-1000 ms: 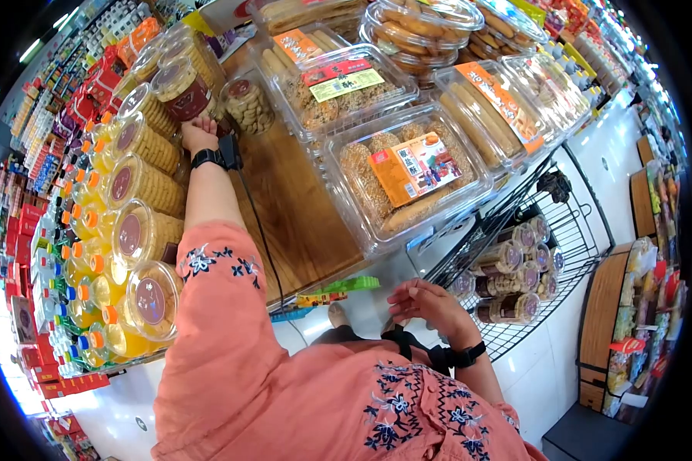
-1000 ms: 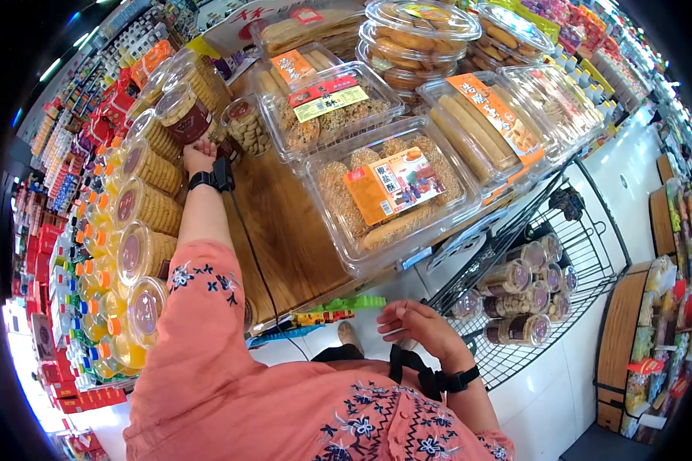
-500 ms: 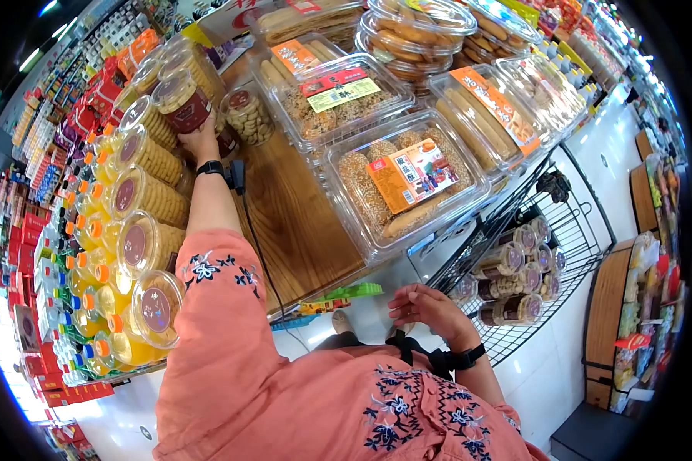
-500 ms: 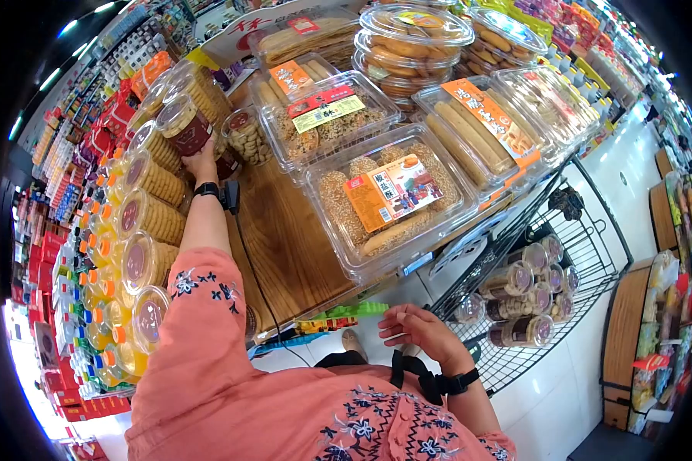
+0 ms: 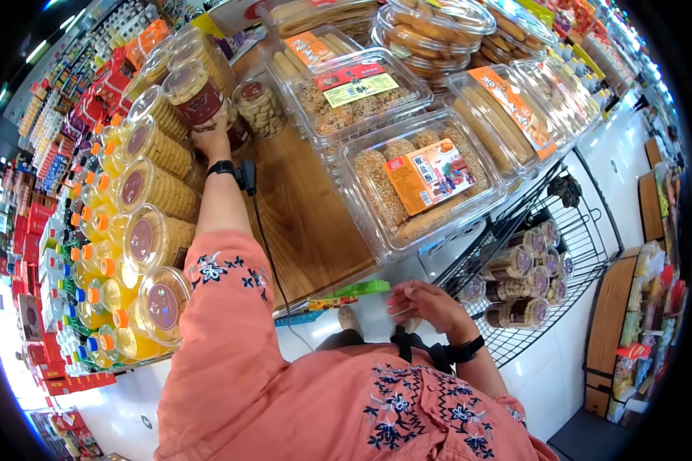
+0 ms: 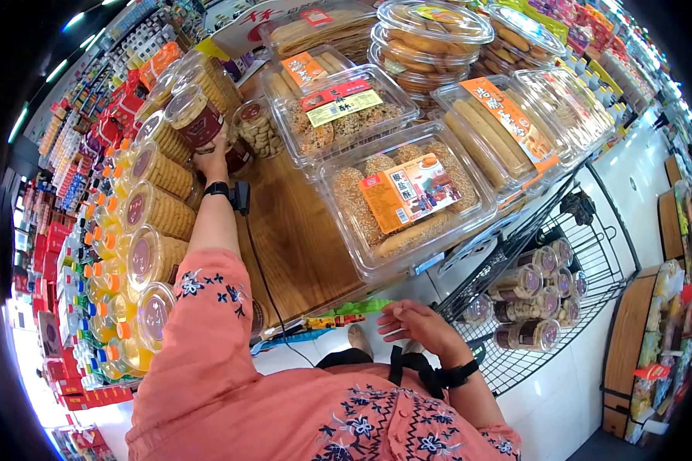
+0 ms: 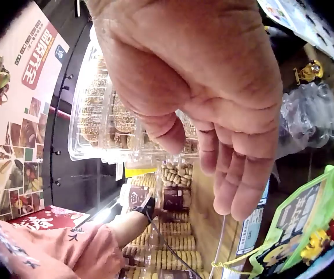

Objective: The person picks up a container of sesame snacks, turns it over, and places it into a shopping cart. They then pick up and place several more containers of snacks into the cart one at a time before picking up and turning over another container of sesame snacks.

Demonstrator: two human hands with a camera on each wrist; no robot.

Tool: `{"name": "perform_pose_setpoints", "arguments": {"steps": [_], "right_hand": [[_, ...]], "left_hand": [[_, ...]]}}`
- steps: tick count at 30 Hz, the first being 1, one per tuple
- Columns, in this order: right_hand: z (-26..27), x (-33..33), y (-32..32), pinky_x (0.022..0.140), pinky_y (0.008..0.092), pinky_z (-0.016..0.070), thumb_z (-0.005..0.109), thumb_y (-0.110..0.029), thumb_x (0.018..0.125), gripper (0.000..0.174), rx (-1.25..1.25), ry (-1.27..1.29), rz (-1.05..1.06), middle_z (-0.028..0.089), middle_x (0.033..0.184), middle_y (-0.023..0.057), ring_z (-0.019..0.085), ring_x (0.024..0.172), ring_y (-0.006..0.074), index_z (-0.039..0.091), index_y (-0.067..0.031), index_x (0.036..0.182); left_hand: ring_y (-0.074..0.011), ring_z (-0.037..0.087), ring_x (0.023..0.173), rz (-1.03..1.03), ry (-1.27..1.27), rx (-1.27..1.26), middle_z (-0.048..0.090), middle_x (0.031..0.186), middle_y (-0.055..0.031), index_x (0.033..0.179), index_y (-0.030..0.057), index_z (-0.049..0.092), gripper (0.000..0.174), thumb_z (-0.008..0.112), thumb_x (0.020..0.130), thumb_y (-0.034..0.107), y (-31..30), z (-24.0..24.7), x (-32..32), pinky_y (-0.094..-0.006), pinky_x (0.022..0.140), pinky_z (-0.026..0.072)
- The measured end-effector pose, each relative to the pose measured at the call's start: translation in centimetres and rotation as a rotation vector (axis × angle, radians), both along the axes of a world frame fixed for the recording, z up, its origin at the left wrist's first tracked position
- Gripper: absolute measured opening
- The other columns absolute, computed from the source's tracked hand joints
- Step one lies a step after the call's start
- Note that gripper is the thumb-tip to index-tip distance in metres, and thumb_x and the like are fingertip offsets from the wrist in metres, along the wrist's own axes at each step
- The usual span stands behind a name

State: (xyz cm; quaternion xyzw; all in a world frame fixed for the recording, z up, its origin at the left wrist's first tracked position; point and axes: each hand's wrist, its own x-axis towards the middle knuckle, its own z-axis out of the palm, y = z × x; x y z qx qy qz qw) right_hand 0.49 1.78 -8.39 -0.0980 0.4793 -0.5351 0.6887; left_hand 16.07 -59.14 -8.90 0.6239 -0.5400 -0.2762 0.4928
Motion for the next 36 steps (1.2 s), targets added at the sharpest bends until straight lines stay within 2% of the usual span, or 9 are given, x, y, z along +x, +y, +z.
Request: {"name": "perform_pose_setpoints", "arguments": {"steps": [5,9,13,17,20,23,26,30,36], "right_hand": [[-0.8,-0.2,0.2,0.095,0.0418,0.0554,0.048,-0.022,0.107,0.034,0.018,0.008,-0.001,0.067,0.121,0.0193,0.068,0.11,0.0308,0.055,0.0026,0.13],[-0.8,-0.5,1.1,0.095,0.0415,0.0555,0.045,-0.021,0.108,0.034,0.051,0.02,-0.014,0.067,0.122,0.0193,0.068,0.109,0.0306,0.056,0.0017,0.13],[-2.0,-0.7,1.4,0.094,0.0416,0.0556,0.043,-0.021,0.108,0.034,0.08,-0.024,-0.01,0.067,0.123,0.0197,0.068,0.109,0.0307,0.056,0.0016,0.13],[-2.2,-0.8,0.5,0.094,0.0423,0.0562,0.045,-0.023,0.108,0.035,0.09,-0.006,0.02,0.067,0.122,0.0197,0.068,0.11,0.0316,0.055,0.0019,0.131],[-2.8,-0.9,0.4,0.094,0.0422,0.0563,0.047,-0.024,0.108,0.036,0.07,-0.006,0.013,0.067,0.121,0.0194,0.069,0.109,0.0313,0.056,0.0022,0.13],[-2.9,-1.1,1.0,0.094,0.0421,0.0564,0.048,-0.026,0.108,0.036,0.065,0.0,-0.009,0.068,0.12,0.0194,0.069,0.107,0.0306,0.056,0.0023,0.13],[-3.0,-1.2,1.8,0.093,0.0419,0.0567,0.05,-0.027,0.107,0.037,0.13,0.017,-0.017,0.068,0.121,0.0192,0.07,0.107,0.0305,0.056,0.002,0.13],[-3.5,-1.2,3.2,0.094,0.0467,0.0574,0.045,-0.017,0.106,0.032,0.164,-0.01,-0.084,0.067,0.12,0.0233,0.069,0.105,0.0338,0.056,0.0037,0.128],[-4.7,-1.6,3.1,0.092,0.0416,0.0571,0.052,-0.029,0.106,0.039,0.116,-0.07,-0.008,0.068,0.12,0.0175,0.069,0.107,0.0289,0.056,0.0015,0.131]], "left_hand": [[-0.0434,0.033,0.144,-0.149,0.002,-0.069,0.028,0.157,-0.033,0.151,-0.0137,0.024,0.122,0.088,0.069,0.051,-0.7,-0.9,-0.2,-0.0487,0.118,0.0314],[-0.0441,0.037,0.141,0.049,0.033,0.013,0.04,0.151,-0.032,0.149,-0.0116,0.033,0.118,0.089,0.066,0.052,-1.0,-1.3,-1.1,-0.049,0.117,0.0315],[-0.0466,0.035,0.141,0.053,-0.038,-0.141,0.043,0.145,-0.0364,0.146,-0.008,0.042,0.114,0.088,0.064,0.057,0.3,-1.4,-0.6,-0.0521,0.116,0.0334],[-0.0496,0.037,0.138,0.054,-0.149,0.005,0.041,0.146,-0.0358,0.147,-0.01,0.037,0.12,0.088,0.063,0.06,3.1,-0.3,-0.7,-0.0542,0.115,0.0335],[-0.0474,0.036,0.14,0.033,-0.197,-0.034,0.037,0.15,-0.0345,0.147,-0.0122,0.034,0.123,0.089,0.062,0.059,0.9,-2.3,-0.4,-0.0522,0.116,0.0336],[-0.0406,0.036,0.142,-0.143,-0.069,-0.12,0.035,0.154,-0.0313,0.15,-0.0131,0.029,0.122,0.091,0.068,0.052,-1.1,-3.8,0.3,-0.048,0.117,0.0314],[-0.0361,0.042,0.139,-0.081,-0.036,-0.131,0.038,0.153,-0.0283,0.147,-0.0141,0.033,0.115,0.094,0.067,0.044,-1.8,-4.7,-0.1,-0.0457,0.115,0.0334],[-0.0391,0.041,0.139,-0.103,-0.117,-0.089,0.04,0.151,-0.0287,0.144,-0.0149,0.037,0.121,0.094,0.061,0.053,-0.7,-3.0,0.1,-0.0453,0.116,0.033],[-0.048,0.032,0.141,-0.048,-0.17,-0.004,0.035,0.149,-0.0333,0.155,-0.002,0.026,0.131,0.089,0.06,0.062,3.2,-1.1,0.4,-0.0542,0.115,0.0327]]}}
